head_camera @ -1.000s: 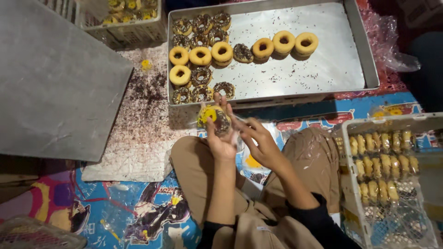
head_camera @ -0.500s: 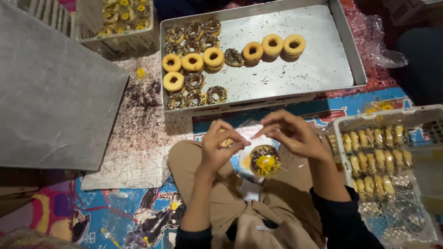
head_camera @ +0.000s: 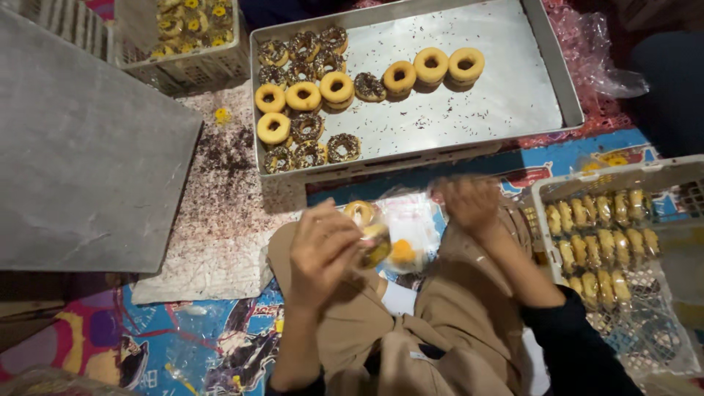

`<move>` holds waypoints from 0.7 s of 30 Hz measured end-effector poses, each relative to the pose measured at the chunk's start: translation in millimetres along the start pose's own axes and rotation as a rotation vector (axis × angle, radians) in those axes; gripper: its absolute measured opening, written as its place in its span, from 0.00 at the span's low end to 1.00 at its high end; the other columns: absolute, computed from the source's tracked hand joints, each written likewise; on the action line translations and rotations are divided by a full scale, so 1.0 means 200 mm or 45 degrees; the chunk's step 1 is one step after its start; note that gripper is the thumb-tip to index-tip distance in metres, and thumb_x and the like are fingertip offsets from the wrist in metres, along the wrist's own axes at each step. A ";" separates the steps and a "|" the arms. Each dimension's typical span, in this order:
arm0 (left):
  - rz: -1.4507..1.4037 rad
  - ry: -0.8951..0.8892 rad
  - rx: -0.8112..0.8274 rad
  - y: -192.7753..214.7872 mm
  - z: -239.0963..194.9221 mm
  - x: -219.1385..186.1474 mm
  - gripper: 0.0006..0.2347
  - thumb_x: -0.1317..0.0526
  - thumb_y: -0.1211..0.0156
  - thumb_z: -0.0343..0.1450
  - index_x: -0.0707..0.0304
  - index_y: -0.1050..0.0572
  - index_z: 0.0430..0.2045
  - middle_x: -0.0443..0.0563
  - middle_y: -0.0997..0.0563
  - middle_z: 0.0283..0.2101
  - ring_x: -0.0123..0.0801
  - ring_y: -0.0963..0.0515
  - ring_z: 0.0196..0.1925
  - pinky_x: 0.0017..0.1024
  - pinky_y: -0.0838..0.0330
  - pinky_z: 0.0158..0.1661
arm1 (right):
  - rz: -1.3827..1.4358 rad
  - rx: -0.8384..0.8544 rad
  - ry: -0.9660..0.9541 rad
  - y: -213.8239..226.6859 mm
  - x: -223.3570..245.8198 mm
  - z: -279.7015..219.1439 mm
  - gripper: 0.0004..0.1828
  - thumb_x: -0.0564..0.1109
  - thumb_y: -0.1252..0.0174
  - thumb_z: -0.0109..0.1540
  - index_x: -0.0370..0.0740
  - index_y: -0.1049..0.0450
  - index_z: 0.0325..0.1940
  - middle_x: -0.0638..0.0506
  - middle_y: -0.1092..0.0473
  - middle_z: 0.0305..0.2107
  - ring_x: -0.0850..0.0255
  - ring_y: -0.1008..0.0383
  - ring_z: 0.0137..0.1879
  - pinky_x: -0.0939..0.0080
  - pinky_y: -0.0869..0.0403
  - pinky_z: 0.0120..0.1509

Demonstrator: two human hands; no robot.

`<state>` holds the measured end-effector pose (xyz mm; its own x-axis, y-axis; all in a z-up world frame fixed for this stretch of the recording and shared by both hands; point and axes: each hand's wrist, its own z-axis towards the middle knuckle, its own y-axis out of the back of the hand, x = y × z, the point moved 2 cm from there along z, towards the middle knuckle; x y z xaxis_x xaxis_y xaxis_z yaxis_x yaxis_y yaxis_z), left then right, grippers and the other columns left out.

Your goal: The person sits on the floor and repeatedly picks donuts from a metal tray, places them into small plastic bags, and arranges the sealed bags into a white plastic crate. The donuts include plain and chocolate-sprinkled varieties.

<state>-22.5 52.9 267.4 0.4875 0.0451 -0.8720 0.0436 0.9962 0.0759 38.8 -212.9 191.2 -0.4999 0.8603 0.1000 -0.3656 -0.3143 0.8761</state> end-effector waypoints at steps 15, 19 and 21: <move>0.694 0.844 -0.632 0.23 -0.55 0.98 0.08 0.59 0.29 0.70 0.62 0.17 0.37 0.47 0.14 0.33 0.28 0.16 0.33 0.22 0.25 0.32 | 1.996 -0.010 -1.280 -1.24 0.73 -0.38 0.12 0.44 0.39 0.66 0.35 0.24 0.30 0.55 0.27 0.24 0.70 0.31 0.31 0.68 0.33 0.35; 0.869 0.814 -0.630 0.22 -0.80 1.01 0.20 0.62 0.29 0.66 0.64 0.26 0.52 0.44 0.14 0.30 0.28 0.14 0.32 0.22 0.24 0.37 | 1.769 0.311 -1.409 -1.35 0.85 -0.70 0.12 0.43 0.36 0.65 0.34 0.20 0.30 0.56 0.29 0.24 0.72 0.36 0.31 0.70 0.36 0.33; 0.766 0.776 -0.649 0.18 -0.78 1.13 0.23 0.62 0.27 0.65 0.64 0.28 0.53 0.47 0.17 0.42 0.29 0.15 0.32 0.24 0.23 0.34 | 1.927 0.228 -1.636 -1.43 0.82 -0.75 0.07 0.41 0.38 0.63 0.37 0.22 0.32 0.57 0.29 0.23 0.71 0.35 0.28 0.69 0.37 0.31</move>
<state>-47.1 110.0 -2.5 -0.2323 0.4417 -0.8666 -0.5130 0.7013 0.4950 -56.4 -42.0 -114.5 0.5133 -0.2604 0.8177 -0.1546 -0.9653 -0.2104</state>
